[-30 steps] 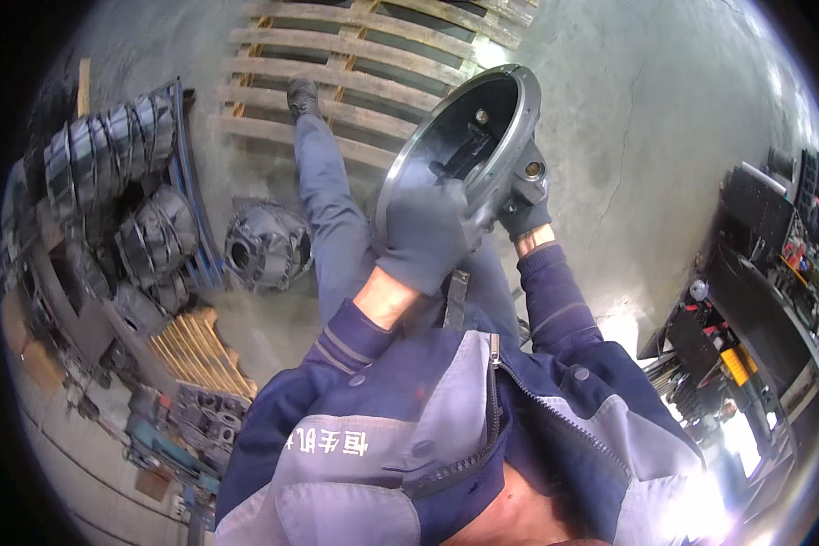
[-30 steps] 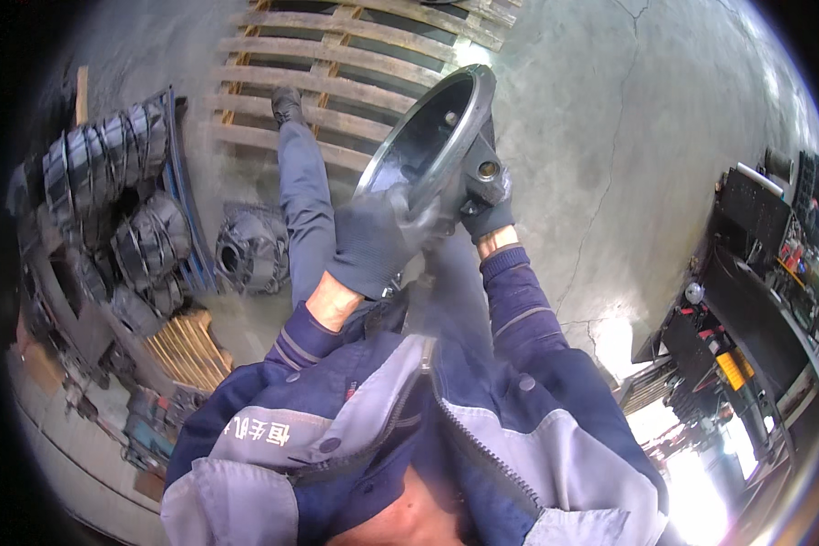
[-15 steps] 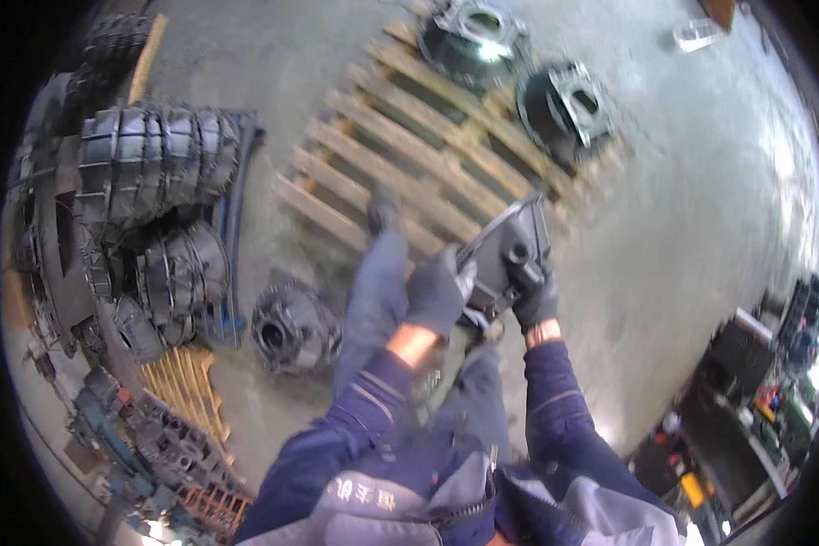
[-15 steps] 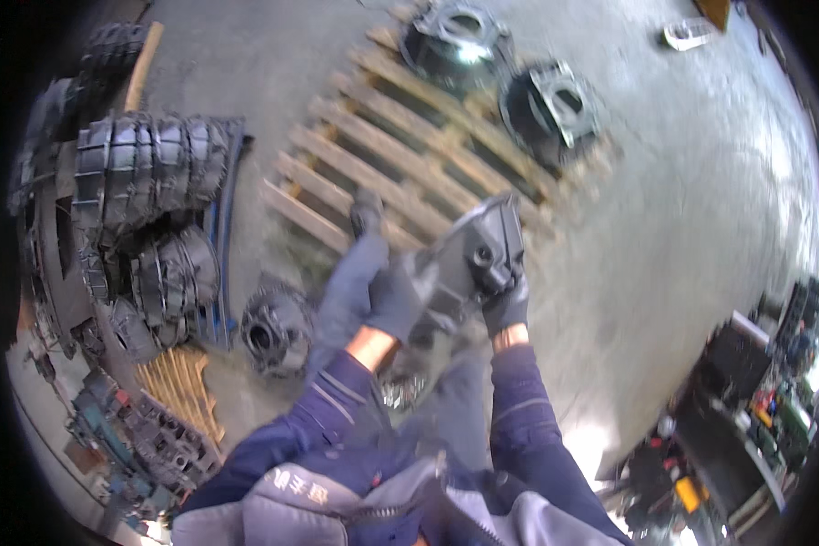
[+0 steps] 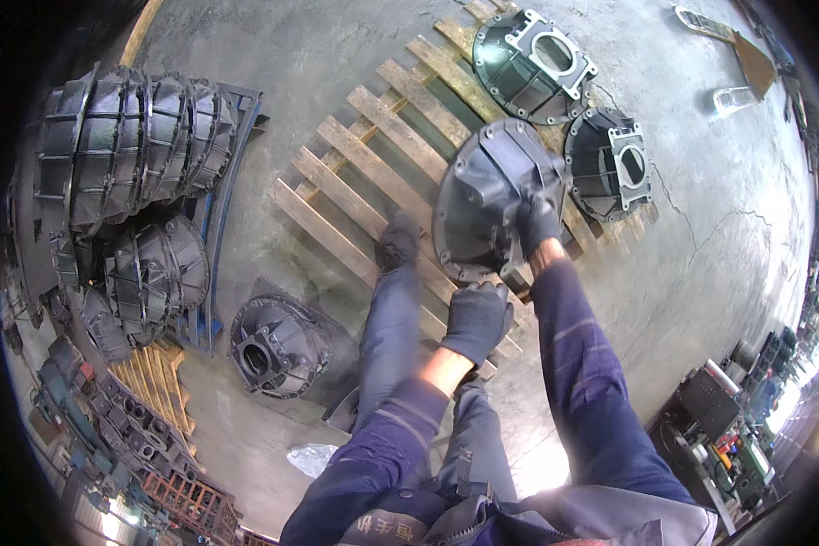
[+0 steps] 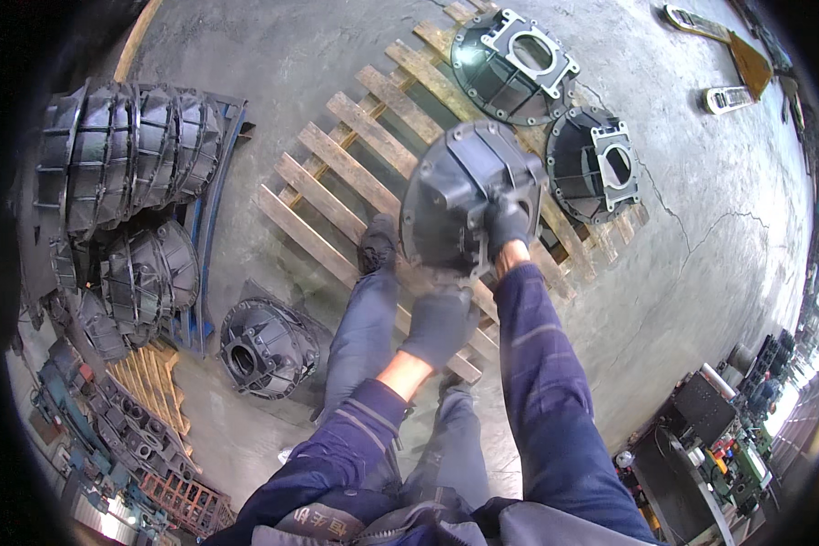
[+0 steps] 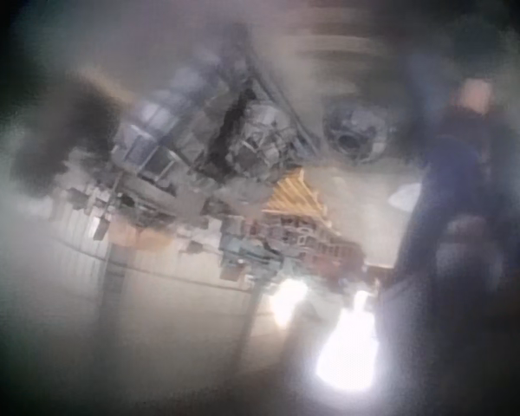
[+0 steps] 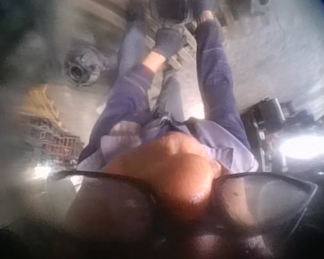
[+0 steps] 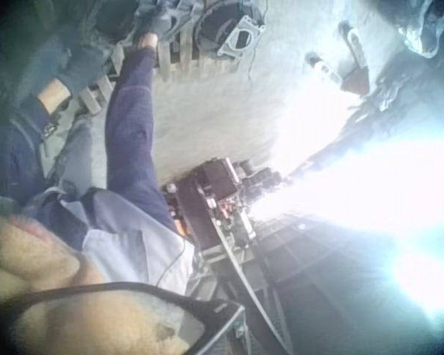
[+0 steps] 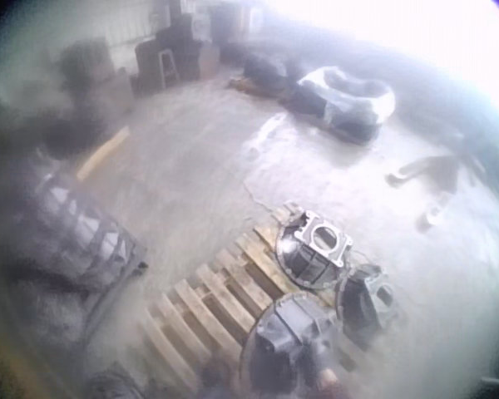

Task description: The person is assembling a metal part by inserting cylindrical pins into holes and tapping them with a hammer. They repeatedly pick up pins, place them into the part, and use a hammer to secure them. The person also moves the part to a wooden pallet and returns to continue the process.

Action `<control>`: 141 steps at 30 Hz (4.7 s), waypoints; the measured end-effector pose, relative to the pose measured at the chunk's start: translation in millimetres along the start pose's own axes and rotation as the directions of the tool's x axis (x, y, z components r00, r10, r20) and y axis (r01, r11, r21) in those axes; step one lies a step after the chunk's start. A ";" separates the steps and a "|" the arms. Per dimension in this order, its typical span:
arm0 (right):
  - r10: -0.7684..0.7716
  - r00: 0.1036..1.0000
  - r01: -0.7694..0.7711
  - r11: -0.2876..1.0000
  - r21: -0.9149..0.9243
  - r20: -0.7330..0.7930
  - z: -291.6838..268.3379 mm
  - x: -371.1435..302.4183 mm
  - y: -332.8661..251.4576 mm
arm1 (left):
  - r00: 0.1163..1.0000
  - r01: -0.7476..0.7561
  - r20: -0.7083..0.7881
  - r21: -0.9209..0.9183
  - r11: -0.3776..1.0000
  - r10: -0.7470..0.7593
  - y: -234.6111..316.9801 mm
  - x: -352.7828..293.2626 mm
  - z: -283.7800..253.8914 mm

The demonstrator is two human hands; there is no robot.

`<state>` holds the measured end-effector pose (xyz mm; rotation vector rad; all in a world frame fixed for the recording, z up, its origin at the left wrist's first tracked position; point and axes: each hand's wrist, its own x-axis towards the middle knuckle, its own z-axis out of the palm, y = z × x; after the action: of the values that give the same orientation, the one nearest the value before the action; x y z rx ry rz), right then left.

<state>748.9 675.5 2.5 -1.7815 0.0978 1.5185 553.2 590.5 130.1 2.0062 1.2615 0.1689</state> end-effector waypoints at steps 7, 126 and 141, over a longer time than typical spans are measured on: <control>-0.492 0.870 0.347 0.588 -0.731 0.017 110.0 97.6 -7.2 | 0.993 0.030 0.110 0.021 0.999 -0.032 -9.1 16.5 -5.6; -0.167 0.086 0.323 -0.928 -0.186 0.982 399.8 -251.7 702.1 | 0.471 0.353 -0.453 -0.690 0.632 -0.757 -410.0 -818.6 119.3; -0.463 0.806 0.592 0.641 -0.489 0.368 58.9 -486.5 638.7 | 0.235 0.093 -0.197 -0.970 0.224 -0.952 -179.4 -761.6 96.6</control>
<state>232.2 66.9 106.4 -1.8388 -1.0387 1.3405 83.7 -42.6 146.2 0.2213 1.9615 1.2074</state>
